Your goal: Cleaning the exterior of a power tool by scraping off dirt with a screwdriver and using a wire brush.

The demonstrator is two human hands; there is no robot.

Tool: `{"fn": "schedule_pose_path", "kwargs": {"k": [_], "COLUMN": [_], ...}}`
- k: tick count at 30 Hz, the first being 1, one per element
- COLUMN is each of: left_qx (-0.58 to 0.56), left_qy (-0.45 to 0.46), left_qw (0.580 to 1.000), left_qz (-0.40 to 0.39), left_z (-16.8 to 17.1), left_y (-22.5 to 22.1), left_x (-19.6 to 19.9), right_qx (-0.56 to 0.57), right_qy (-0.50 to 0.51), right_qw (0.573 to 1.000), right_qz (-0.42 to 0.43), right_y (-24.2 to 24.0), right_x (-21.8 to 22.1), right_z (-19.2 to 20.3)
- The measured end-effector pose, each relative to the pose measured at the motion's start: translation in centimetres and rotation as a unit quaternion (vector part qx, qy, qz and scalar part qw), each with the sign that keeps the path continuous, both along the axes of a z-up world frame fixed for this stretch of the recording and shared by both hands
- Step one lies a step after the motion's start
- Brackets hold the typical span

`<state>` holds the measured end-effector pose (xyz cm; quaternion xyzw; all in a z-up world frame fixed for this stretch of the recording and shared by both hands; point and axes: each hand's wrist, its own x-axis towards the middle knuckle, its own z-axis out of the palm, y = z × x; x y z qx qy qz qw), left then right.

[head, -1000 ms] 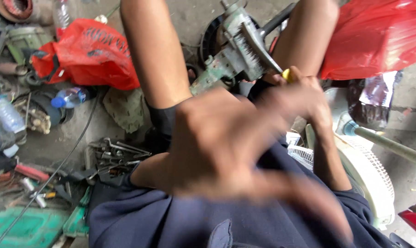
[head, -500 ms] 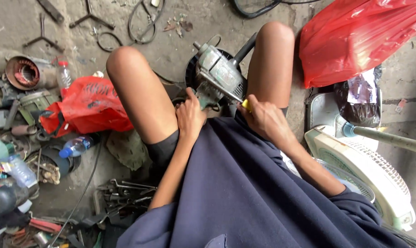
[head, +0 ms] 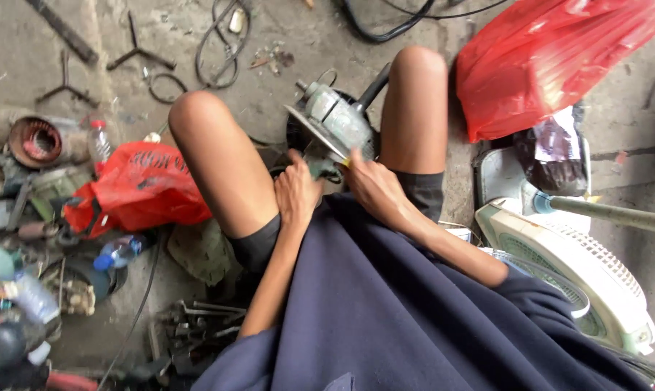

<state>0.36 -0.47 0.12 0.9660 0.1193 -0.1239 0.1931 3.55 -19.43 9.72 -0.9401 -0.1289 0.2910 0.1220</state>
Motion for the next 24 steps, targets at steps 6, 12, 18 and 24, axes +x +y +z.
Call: {"fn": "schedule_pose_path", "kwargs": {"k": [6,12,18,24], "left_qx": [-0.016,0.018,0.017,0.032], "left_qy": [0.023,0.002,0.005,-0.001], "left_qw": [1.000,1.000,1.000,0.999], "left_qz": [0.013,0.000,-0.001,0.009], "left_z": [-0.1,-1.2,-1.9,-2.0], "left_y": [0.8,0.5,1.0,0.0], "left_x": [-0.6,-0.1,-0.9,-0.9], "right_qx": [-0.030,0.001,0.049,-0.044], "right_qy": [0.038,0.011,0.028,0.027], "right_qw": [0.999,1.000,0.998,0.998], "right_qz": [0.021,-0.002,0.015,0.047], "right_y": [-3.1,-1.6,-1.1,-8.0], "right_x": [-0.6,-0.7,1.1,-2.1], "right_z": [4.6,-1.0,1.7,3.0]}}
